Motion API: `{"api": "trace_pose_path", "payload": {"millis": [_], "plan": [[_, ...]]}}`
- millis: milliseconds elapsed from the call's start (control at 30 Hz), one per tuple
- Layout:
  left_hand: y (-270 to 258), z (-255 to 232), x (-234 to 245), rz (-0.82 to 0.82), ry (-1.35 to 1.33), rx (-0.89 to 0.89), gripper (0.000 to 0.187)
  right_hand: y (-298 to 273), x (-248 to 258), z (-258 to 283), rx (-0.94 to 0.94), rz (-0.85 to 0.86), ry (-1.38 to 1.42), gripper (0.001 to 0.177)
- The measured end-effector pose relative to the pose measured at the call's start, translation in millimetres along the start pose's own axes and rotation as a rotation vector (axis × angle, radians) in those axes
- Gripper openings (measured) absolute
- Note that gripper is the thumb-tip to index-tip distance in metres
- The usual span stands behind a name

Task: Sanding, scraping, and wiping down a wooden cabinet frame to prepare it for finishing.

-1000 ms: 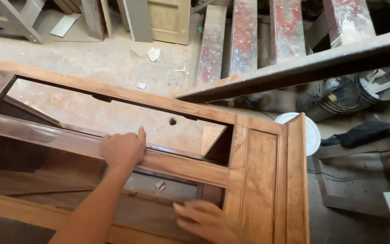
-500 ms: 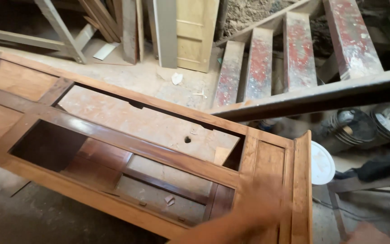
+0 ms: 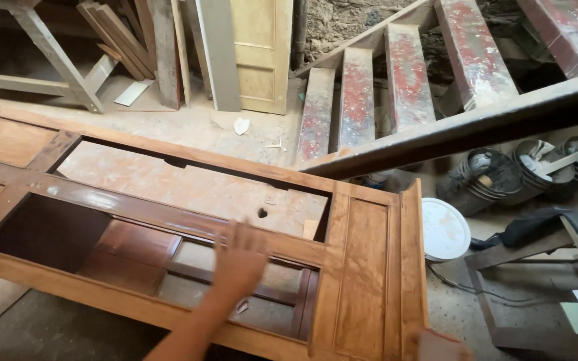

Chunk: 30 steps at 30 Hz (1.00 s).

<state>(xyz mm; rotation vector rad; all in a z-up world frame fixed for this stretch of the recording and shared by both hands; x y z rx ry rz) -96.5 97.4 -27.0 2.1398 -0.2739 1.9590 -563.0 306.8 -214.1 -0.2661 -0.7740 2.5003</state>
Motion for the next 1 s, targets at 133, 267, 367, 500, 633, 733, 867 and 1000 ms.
{"api": "trace_pose_path", "payload": {"millis": [133,267,367,500,633,733,867,1000], "plan": [[-9,-95,0,0.075,-0.257,-0.388,0.046,-213,-207,200,-0.099,-0.072,-0.549,0.056],[23,-76,19,0.034,-0.39,-0.329,0.038,-123,-234,164,0.484,0.119,-0.688,0.043],[63,-17,-26,-0.32,0.046,-0.099,0.041,-107,-275,177,0.739,0.153,-0.927,0.042],[70,5,-21,-0.195,-0.071,0.037,0.046,-86,-310,164,1.253,0.054,-1.27,0.034],[67,5,-11,-0.312,-0.133,0.039,0.044,-77,-319,165,1.194,0.044,-1.42,0.039],[68,6,-21,-0.34,-0.142,0.032,0.041,-68,-349,204,1.295,0.016,-1.331,0.031],[73,8,-17,-0.3,-0.17,0.01,0.042,-28,-363,232,1.28,-0.041,-1.329,0.024],[72,9,-17,-0.387,-0.186,0.016,0.04,-53,-349,220,1.121,0.132,-1.412,0.033]]}}
Point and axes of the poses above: each hand's wrist, its own y-axis towards the middle knuckle, its own x-axis out of the back of the hand, z = x × y, the point moved 4 cm from there along y, towards the middle knuckle, and after that the axes turned 1 degree about x, right-handed, at the moved point
